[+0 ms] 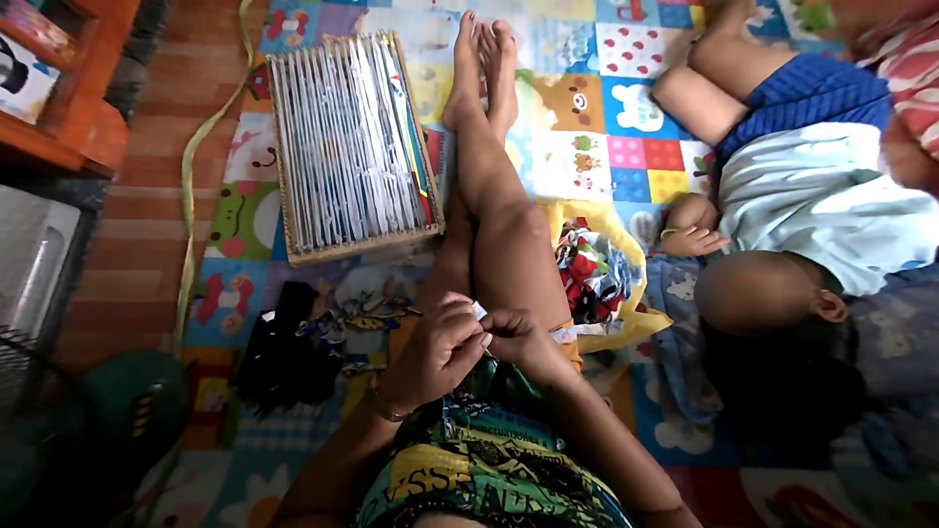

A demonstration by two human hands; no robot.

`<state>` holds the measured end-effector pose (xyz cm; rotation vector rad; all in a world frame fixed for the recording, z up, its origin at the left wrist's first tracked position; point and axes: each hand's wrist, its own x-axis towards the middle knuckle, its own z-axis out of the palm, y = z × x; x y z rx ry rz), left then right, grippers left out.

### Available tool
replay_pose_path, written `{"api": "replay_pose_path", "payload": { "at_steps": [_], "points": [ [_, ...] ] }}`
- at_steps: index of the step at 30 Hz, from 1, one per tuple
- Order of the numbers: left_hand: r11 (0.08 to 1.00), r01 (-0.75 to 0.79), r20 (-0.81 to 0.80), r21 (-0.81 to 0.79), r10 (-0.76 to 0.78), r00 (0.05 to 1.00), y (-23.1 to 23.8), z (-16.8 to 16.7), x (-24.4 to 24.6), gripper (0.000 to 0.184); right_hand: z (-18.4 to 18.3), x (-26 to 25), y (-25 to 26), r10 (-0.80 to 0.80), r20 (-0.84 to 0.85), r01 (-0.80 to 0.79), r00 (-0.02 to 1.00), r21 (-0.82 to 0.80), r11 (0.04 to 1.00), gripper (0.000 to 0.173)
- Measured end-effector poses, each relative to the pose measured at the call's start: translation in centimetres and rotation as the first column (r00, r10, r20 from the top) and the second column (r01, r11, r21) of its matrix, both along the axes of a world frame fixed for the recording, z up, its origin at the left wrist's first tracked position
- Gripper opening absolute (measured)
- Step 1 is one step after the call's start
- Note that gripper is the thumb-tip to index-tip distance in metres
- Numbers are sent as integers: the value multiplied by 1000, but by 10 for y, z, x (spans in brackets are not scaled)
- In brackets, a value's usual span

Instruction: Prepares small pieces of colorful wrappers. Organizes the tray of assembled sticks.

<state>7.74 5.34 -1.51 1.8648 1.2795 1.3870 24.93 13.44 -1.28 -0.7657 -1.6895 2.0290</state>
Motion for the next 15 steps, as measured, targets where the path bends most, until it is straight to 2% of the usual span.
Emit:
{"api": "replay_pose_path", "payload": {
  "at_steps": [4, 8, 12, 15],
  "points": [
    [1000, -21, 304, 16, 15, 953, -2, -6, 8, 18, 2, -1, 1, 34, -65, -47, 997, -204, 978, 17],
    [991, -73, 496, -108, 118, 860, -3, -6, 12, 17, 5, -1, 2, 70, -71, -88, 995, -296, 951, 21],
    [927, -102, 637, -361, 325, 699, -1, 1, 14, 22, 6, 0, 2, 61, -42, -70, 997, -264, 962, 21],
    [850, -55, 699, -523, 466, 542, 2, 11, 14, 25, 2, 2, 2, -2, -96, -9, 995, -115, 993, 15]
  ]
}}
